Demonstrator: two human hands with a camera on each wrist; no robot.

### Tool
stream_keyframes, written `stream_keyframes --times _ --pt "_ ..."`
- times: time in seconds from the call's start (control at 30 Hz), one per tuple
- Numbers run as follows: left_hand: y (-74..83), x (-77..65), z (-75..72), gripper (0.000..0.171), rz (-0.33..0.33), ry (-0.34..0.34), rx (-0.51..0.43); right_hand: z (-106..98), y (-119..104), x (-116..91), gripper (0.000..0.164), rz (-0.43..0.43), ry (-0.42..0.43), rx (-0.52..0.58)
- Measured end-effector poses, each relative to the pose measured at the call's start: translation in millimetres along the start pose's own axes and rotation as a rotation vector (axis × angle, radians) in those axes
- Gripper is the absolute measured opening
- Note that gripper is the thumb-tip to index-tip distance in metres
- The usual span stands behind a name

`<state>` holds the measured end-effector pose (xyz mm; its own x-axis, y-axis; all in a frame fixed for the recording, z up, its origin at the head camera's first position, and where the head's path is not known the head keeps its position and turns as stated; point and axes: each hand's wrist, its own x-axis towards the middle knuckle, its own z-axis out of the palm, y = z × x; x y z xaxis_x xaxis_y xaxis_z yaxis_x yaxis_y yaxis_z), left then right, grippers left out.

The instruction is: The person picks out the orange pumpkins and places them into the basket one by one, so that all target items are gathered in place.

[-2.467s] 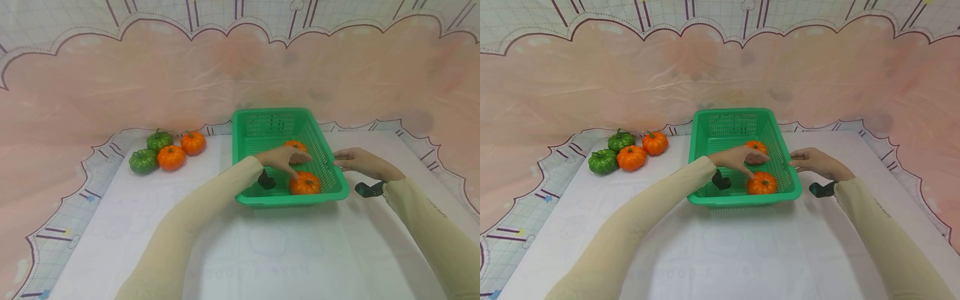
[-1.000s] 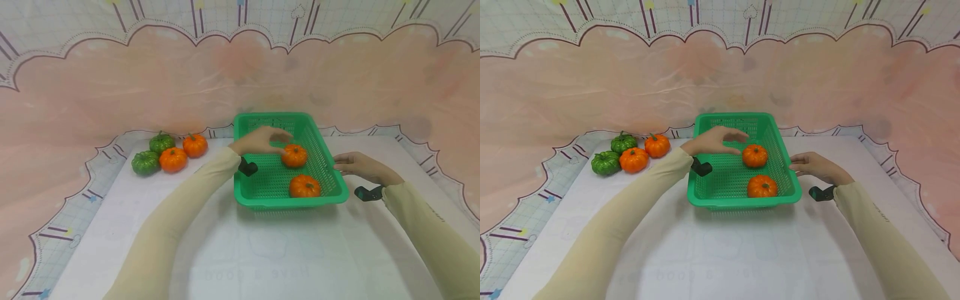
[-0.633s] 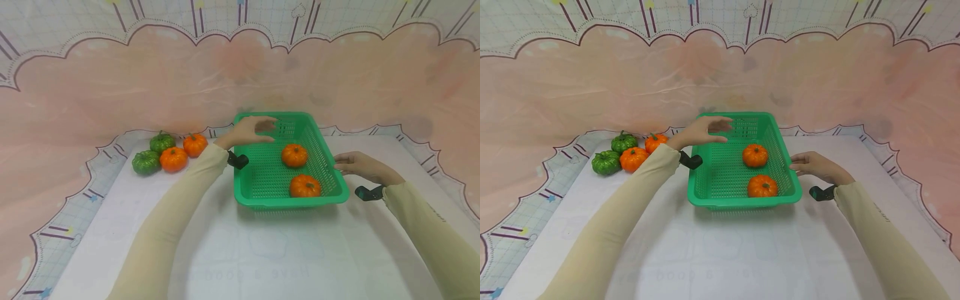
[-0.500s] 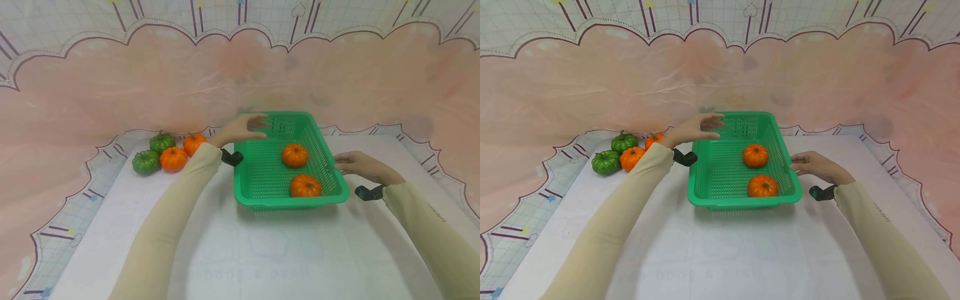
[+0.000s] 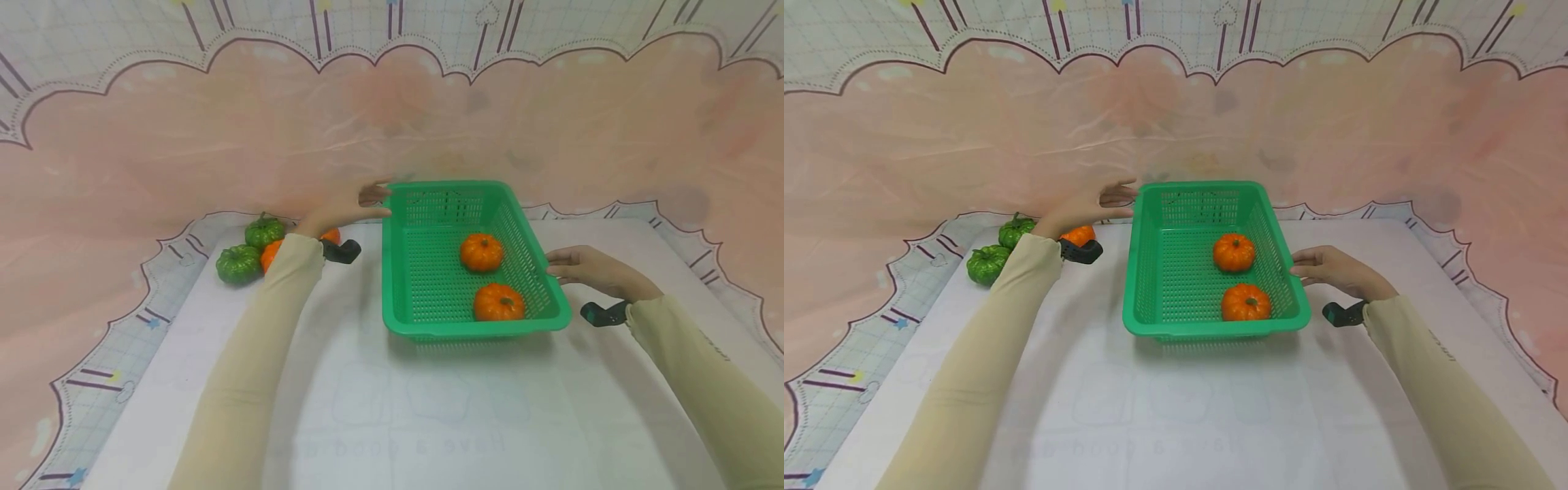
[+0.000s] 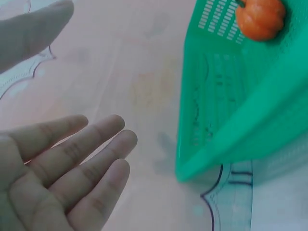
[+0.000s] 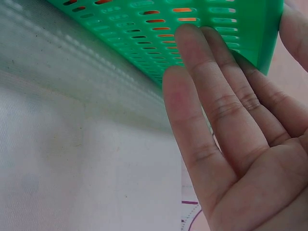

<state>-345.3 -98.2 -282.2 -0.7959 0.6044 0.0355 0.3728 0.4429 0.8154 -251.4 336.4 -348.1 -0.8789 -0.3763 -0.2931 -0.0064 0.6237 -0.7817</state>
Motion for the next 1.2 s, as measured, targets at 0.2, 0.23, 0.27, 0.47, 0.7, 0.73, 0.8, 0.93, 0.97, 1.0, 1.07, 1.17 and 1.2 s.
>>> stream_keyframes --times 0.2,0.23,0.27,0.47,0.7,0.73,0.8,0.93,0.97,1.0,1.07,1.17,1.2 --pt "-11.7 -13.3 -13.8 0.076 0.023 0.024 0.015 0 1 1 0.056 0.004 0.0 -0.004" --pt "-13.9 -15.4 -16.2 0.076 0.021 0.024 0.016 0 1 1 0.055 0.003 -0.001 -0.004" --pt "-16.1 -17.7 -18.5 0.076 0.016 0.025 0.023 0 1 2 0.055 0.001 -0.001 -0.005" --pt "-26.9 -32.4 -29.3 0.079 0.002 0.041 0.042 -1 0 1 0.057 0.003 0.0 -0.018" --pt "-40.4 -55.1 -39.7 0.083 -0.026 0.068 -0.023 0 1 2 0.058 0.014 0.008 -0.046" --pt "-42.0 -58.0 -40.9 0.083 -0.034 0.074 -0.032 0 2 2 0.058 0.015 0.008 -0.043" --pt "-45.5 -63.7 -42.8 0.083 -0.052 0.09 -0.032 0 2 2 0.058 0.018 0.008 -0.038" --pt "-54.0 -72.5 -45.8 0.081 -0.086 0.129 -0.039 0 2 2 0.059 0.018 0.005 -0.038" --pt "-56.1 -74.5 -46.2 0.081 -0.096 0.137 -0.04 0 2 2 0.059 0.017 0.005 -0.041" --pt "-58.1 -76.3 -46.7 0.081 -0.105 0.147 -0.033 0 2 1 0.059 0.016 0.004 -0.042" --pt "-61.8 -80.5 -47.6 0.081 -0.117 0.16 -0.011 0 2 1 0.059 0.012 0.005 -0.045" --pt "-67.9 -85.9 -48.7 0.082 -0.117 0.178 0.014 0 2 1 0.058 0.008 0.005 -0.041" --pt "-70.3 -87.6 -49.1 0.083 -0.114 0.187 0.026 0 2 2 0.058 0.007 0.003 -0.037"
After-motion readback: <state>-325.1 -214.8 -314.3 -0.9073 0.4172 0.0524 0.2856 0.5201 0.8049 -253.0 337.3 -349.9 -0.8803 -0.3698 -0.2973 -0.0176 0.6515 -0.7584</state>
